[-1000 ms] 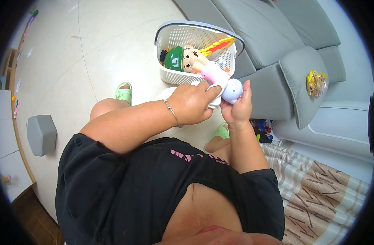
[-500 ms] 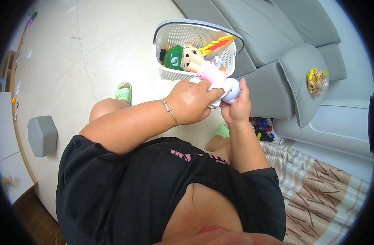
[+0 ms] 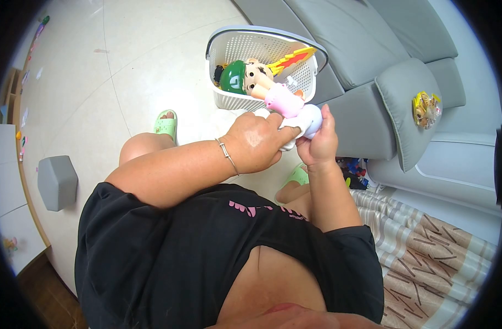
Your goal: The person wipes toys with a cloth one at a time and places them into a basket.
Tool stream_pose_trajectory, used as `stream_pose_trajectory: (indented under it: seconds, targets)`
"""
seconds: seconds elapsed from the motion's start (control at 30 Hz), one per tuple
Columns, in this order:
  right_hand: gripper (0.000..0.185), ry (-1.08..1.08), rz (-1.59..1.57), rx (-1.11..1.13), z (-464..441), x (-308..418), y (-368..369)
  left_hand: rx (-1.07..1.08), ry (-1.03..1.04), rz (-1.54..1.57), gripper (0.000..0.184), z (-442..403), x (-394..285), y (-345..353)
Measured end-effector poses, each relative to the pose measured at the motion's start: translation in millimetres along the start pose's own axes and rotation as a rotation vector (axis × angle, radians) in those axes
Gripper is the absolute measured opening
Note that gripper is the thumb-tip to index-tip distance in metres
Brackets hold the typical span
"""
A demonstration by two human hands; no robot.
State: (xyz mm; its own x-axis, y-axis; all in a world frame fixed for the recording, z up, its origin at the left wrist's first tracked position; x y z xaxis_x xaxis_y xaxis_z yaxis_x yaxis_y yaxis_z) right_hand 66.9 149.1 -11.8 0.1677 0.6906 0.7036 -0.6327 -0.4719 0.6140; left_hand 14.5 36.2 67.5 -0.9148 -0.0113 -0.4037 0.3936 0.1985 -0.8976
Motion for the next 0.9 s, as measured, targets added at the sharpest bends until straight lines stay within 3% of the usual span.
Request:
stream_pose_trajectory:
  seconds: [0.17, 0.27, 0.6, 0.73, 0.9]
  targets:
    - [0.046, -0.117, 0.398, 0.036, 6.3, 7.4, 5.3, 0.039, -0.054, 0.061, 0.049, -2.5, 7.6, -3.4]
    - [0.045, -0.194, 0.457, 0.039, 9.4, 10.5, 10.5, 0.026, -0.145, 0.147, 0.05, -2.4, 19.6, -2.2]
    - [0.056, -0.073, 0.319, 0.024, 3.3, 3.6, 7.0, -0.029, -0.024, 0.078, 0.05, 3.9, 8.2, -3.0]
    - [0.063, -0.032, 0.089, 0.062, 0.3, -1.6, 11.1, -0.052, 0.092, -0.012, 0.05, 6.2, -4.5, -2.3]
    - [0.063, -0.071, 0.164, 0.081, -0.2, -3.5, 4.2, -0.031, 0.018, -0.009, 0.049, 2.9, -0.5, -7.1]
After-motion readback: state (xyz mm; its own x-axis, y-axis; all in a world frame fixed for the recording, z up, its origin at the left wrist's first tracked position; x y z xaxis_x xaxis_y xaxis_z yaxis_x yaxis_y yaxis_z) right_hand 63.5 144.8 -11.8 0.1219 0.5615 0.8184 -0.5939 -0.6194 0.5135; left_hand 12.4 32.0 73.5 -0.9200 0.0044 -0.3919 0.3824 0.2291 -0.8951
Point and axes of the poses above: each hand's wrist, its own z-axis away from the middle knuckle, its own y-axis out of the palm, x = y × z, the point moved 9 cm from there along -z, towards the middle knuckle, and after that the axes turned 4 degrees about x, right-handed, at the moved point
